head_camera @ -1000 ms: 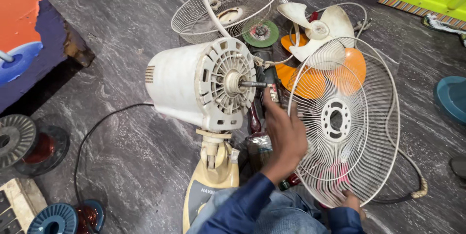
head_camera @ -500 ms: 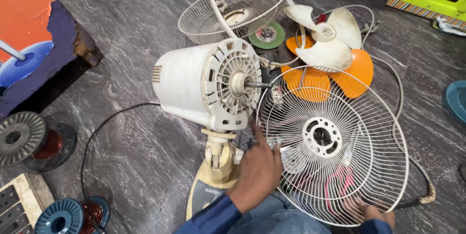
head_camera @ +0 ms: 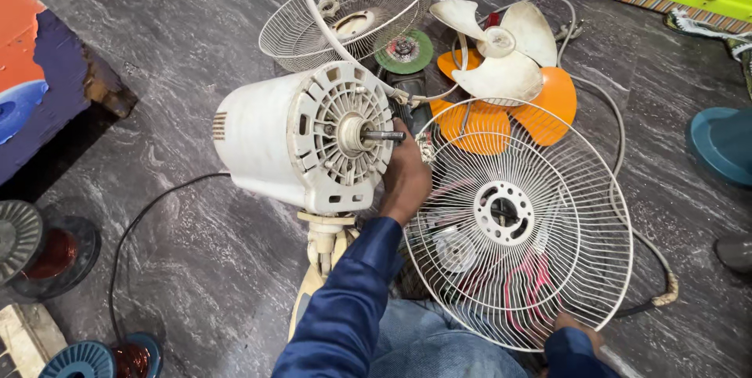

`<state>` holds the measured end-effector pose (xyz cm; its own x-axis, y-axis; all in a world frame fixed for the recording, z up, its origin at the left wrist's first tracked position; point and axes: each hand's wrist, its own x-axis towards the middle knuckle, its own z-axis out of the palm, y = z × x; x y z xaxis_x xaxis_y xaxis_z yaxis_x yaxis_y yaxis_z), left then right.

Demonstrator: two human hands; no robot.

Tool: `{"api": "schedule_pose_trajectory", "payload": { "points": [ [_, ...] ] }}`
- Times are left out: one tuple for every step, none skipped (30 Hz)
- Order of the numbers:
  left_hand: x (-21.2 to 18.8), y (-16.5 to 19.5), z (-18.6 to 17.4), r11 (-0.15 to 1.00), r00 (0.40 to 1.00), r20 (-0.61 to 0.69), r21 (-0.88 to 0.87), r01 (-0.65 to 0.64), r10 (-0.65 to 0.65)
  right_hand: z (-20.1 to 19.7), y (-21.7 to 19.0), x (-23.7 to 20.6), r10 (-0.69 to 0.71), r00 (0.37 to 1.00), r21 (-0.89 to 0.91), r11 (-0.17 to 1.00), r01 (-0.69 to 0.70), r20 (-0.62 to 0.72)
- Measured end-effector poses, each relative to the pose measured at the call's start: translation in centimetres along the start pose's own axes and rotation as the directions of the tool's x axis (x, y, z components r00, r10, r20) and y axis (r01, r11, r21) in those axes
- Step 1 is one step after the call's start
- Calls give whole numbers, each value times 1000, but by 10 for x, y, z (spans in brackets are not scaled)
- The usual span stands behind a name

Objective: The person assembles a standing fan by attaching the motor housing to the base and then fitting the front wire cage onto the fan blades. The person rotates the motor housing to align it with the base and secures the cage by hand.

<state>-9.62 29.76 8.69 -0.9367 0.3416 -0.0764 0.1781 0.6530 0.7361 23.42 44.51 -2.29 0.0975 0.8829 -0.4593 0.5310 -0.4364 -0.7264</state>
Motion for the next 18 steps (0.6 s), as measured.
{"api": "schedule_pose_trajectory", "payload": {
  "points": [
    [-4, 6, -4, 1000, 1000, -11, 4, 13, -13, -2, -3, 3, -6, 1000, -4, 1000, 7, 28],
    [-12, 9, -9, 999, 997, -75, -42, -19, 16, -7, -5, 5, -19, 998, -9, 1000, 19, 55],
    [-20, 12, -14, 995, 989, -142, -86, -58, 46, -13, -7, 8, -27, 996, 11, 1000, 27, 85],
    [-27, 14, -19, 986, 975, -209, -129, -102, 74, -19, -10, 11, -38, 992, 40, 999, 34, 122],
    [-37, 14, -23, 988, 998, -55, -155, 23, -32, -24, -12, 13, -46, 986, 65, 997, 36, 161],
    [-49, 9, -28, 976, 985, 101, -156, 153, -138, -28, -15, 16, -51, 976, 127, 992, 24, 212],
    [-58, 4, -32, 953, 941, 248, -134, 270, -232, -28, -17, 18, -66, 963, 227, 974, 6, 260],
    [-70, -1, -33, 991, 997, 8, -104, 80, -80, -27, -20, 20, -79, 944, 363, 931, -46, 322],
    [-84, -8, -34, 995, 971, -223, -29, -99, 90, -28, -23, 22, -199, 947, 114, 978, 175, 251],
    [-92, -13, -34, 964, 867, -423, 84, -251, 263, -31, -28, 24, -330, 919, -160, 917, 367, 216],
    [-97, -17, -33, 978, 914, -352, 20, -209, 202, -32, -31, 26, -456, 862, -421, 753, 506, 221],
    [-102, -20, -32, 986, 950, -276, -37, -160, 144, -30, -34, 28, -481, 847, -342, 775, 531, 227],
    [-103, -23, -30, 990, 976, -197, -92, -111, 91, -27, -37, 30, -508, 831, -258, 792, 554, 226],
    [-100, -23, -27, 996, 992, -129, -86, -2, -9, -25, -40, 33, -537, 814, -172, 800, 574, 219],
    [-94, -23, -23, 992, 992, -59, -70, 104, -108, -23, -42, 36, -545, 807, -64, 819, 571, 226],
    [-87, -24, -19, 977, 978, 12, -45, 208, -207, -22, -43, 36, -551, 802, 44, 829, 557, 229],
    [-77, -26, -15, 976, 976, 24, 18, 217, -217, -23, -44, 36, -558, 799, 148, 830, 538, 226],
    [-66, -28, -10, 971, 973, 37, 77, 226, -230, -27, -41, 37, -481, 857, 202, 872, 445, 187]
  ]
}}
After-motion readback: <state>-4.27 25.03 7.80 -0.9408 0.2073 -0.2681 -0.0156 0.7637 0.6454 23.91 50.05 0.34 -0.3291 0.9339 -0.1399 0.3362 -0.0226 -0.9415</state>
